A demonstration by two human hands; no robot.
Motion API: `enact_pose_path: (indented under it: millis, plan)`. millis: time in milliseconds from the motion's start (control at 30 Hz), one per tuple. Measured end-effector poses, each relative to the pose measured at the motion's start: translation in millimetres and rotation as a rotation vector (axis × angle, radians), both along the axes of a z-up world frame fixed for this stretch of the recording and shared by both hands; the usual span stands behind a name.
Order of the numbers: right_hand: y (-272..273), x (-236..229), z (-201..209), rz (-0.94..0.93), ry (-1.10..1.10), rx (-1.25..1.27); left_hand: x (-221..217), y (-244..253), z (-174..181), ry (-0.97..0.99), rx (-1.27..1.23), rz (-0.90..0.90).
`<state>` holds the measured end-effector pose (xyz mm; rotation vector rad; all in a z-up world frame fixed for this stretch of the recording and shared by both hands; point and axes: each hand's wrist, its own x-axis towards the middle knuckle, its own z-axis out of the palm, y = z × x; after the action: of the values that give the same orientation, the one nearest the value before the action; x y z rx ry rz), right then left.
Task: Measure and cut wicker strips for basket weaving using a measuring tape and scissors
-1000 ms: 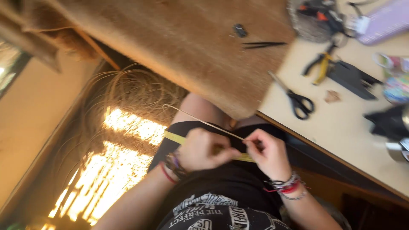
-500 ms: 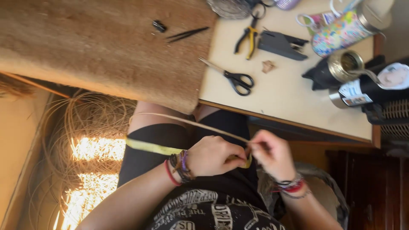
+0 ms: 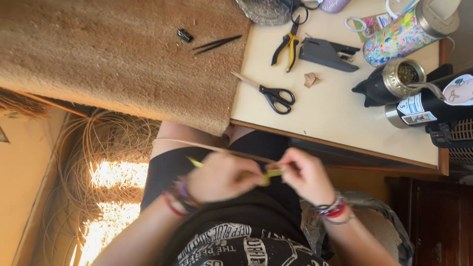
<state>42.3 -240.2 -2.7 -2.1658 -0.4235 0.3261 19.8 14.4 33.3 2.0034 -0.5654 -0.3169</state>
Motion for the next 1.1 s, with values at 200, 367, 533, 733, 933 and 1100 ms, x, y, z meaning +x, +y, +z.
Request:
enact_pose_path:
  millis: [200, 367, 533, 733, 933, 1100]
  plan:
    - [-20.8, 9.6, -44.2, -0.011, 0.035, 0.076, 3.0, 23.4, -10.1, 0.023, 0.04, 0.082]
    - [-64.3, 10.1, -59.8, -0.18, 0.104, 0.042, -5.4, 68.1, -19.1, 0.045, 0.127, 0.188]
    - [-12.2, 7.5, -17.5, -0.13, -0.054, 0.056, -9.0, 17.0, -12.5, -0.079, 0.088, 0.196]
    - [43.7, -8.2, 21.6, 0.067, -0.096, 0.441, -21.7, -24.5, -25.9, -0.078, -0.035, 0.323]
    - [60.9, -14.3, 17.3, -0.018, -0.05, 0.572, -28.1, -26.1, -30.3, 0.401, -0.52, 0.591]
    - [68.8, -15.6, 15.9, -0.112, -0.153, 0.473, -28.8, -23.0, -30.4, 0.411, -0.615, 0.545]
